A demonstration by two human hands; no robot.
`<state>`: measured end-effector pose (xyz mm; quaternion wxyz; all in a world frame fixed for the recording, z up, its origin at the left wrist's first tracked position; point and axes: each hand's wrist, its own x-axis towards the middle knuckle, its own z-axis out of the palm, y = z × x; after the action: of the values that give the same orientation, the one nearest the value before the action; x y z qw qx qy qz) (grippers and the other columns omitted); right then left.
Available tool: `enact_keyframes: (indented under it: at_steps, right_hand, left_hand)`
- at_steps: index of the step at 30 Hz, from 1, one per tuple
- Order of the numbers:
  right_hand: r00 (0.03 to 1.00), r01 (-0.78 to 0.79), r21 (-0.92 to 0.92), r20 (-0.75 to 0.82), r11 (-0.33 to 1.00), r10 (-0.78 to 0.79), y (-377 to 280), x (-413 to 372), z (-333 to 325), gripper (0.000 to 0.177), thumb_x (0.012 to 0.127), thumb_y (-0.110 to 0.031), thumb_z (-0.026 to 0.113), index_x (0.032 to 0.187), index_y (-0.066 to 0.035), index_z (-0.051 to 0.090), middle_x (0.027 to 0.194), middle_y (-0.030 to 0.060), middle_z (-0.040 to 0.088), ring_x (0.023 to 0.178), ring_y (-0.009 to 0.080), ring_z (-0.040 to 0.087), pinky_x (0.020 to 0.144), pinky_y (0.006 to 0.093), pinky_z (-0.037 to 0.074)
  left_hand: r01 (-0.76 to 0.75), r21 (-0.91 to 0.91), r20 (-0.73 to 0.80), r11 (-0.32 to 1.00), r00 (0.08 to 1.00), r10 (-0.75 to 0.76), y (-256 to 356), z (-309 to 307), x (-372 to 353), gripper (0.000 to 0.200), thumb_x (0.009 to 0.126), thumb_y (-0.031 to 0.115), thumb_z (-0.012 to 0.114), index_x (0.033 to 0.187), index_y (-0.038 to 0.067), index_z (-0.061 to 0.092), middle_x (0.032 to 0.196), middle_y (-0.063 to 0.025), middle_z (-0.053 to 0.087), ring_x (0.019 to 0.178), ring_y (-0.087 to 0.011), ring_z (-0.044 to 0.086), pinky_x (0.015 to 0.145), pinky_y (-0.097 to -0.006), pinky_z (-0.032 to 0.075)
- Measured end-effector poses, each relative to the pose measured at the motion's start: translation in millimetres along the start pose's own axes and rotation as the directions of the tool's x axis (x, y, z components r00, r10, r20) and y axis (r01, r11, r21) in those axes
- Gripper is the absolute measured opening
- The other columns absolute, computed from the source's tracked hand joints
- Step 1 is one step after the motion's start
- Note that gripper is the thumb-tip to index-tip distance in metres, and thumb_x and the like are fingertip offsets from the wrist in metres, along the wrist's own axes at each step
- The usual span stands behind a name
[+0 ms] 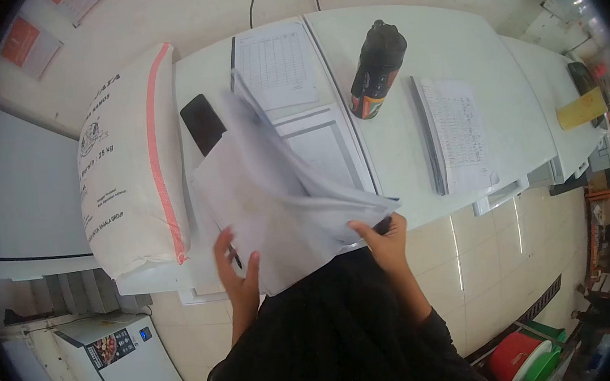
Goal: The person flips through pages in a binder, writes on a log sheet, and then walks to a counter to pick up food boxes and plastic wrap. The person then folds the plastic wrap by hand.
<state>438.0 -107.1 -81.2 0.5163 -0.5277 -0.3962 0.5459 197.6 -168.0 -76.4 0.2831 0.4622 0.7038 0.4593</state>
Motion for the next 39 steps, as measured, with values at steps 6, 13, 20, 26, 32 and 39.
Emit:
enact_keyframes:
  at_steps: [6,13,20,26,32,39]
  right_hand:
    - [0.988,0.1,-0.078,0.122,0.992,-0.09,24.4,-3.5,3.9,0.044,0.069,-0.02,0.079,0.097,0.005,0.055,0.087,0.0086,0.062,0.077,0.0149,0.058,0.07,0.0255,0.047]
    - [0.967,-0.001,0.098,-0.255,0.995,0.026,38.6,-7.0,-11.7,0.051,0.083,-0.039,0.063,0.106,0.003,0.046,0.081,0.0049,0.054,0.065,0.0101,0.052,0.056,0.0247,0.045]
    - [0.99,-0.061,0.065,-0.121,0.996,0.069,31.7,8.1,-39.0,0.038,0.077,-0.02,0.071,0.103,0.0,0.052,0.081,0.0024,0.055,0.061,0.0088,0.05,0.049,0.0208,0.038]
    - [0.967,-0.118,0.167,-0.204,0.979,0.152,32.1,7.1,-32.3,0.047,0.073,-0.014,0.074,0.111,0.001,0.051,0.096,0.0059,0.059,0.079,0.0141,0.055,0.062,0.0249,0.045]
    - [0.999,0.024,-0.058,0.038,0.998,-0.022,13.2,-1.2,-2.0,0.046,0.062,-0.01,0.082,0.099,0.004,0.059,0.092,0.0088,0.063,0.082,0.0159,0.06,0.071,0.0282,0.048]
    - [0.932,-0.068,-0.177,0.34,0.982,0.126,-0.5,-11.2,21.4,0.033,0.059,-0.008,0.083,0.083,0.004,0.064,0.077,0.0046,0.066,0.072,0.0109,0.06,0.066,0.026,0.047]
  left_hand:
    - [0.408,-0.654,0.28,0.637,0.913,-0.298,35.0,28.7,30.9,0.073,0.082,0.017,0.06,0.138,0.002,0.015,0.132,-0.0184,0.033,0.119,-0.0269,0.038,0.098,-0.0406,0.032]
    - [0.173,-0.446,-0.086,0.878,0.968,-0.235,-8.9,19.7,22.5,0.076,0.076,0.003,0.053,0.138,0.002,0.009,0.129,-0.0226,0.033,0.119,-0.03,0.036,0.101,-0.0419,0.026]
    - [-0.302,0.461,-0.067,0.834,0.926,0.372,12.2,10.7,8.2,0.052,0.074,0.006,0.061,0.124,0.005,0.044,0.132,-0.0179,0.036,0.119,-0.0371,0.036,0.099,-0.0404,0.031]
    - [-0.557,0.267,0.367,0.786,0.813,0.451,22.6,42.1,10.7,0.038,0.082,0.013,0.057,0.119,0.008,0.051,0.126,-0.0078,0.048,0.117,-0.0302,0.043,0.095,-0.0413,0.035]
    - [0.194,-0.649,0.224,0.736,0.973,-0.059,39.1,49.1,21.9,0.073,0.081,0.031,0.066,0.136,0.005,0.025,0.129,-0.0161,0.042,0.116,-0.0291,0.043,0.094,-0.0362,0.037]
    - [-0.127,-0.179,0.012,0.975,0.991,0.132,35.7,31.2,68.9,0.102,0.07,0.026,0.077,0.139,0.006,0.005,0.121,-0.0253,0.043,0.1,-0.0264,0.055,0.077,-0.0317,0.048]
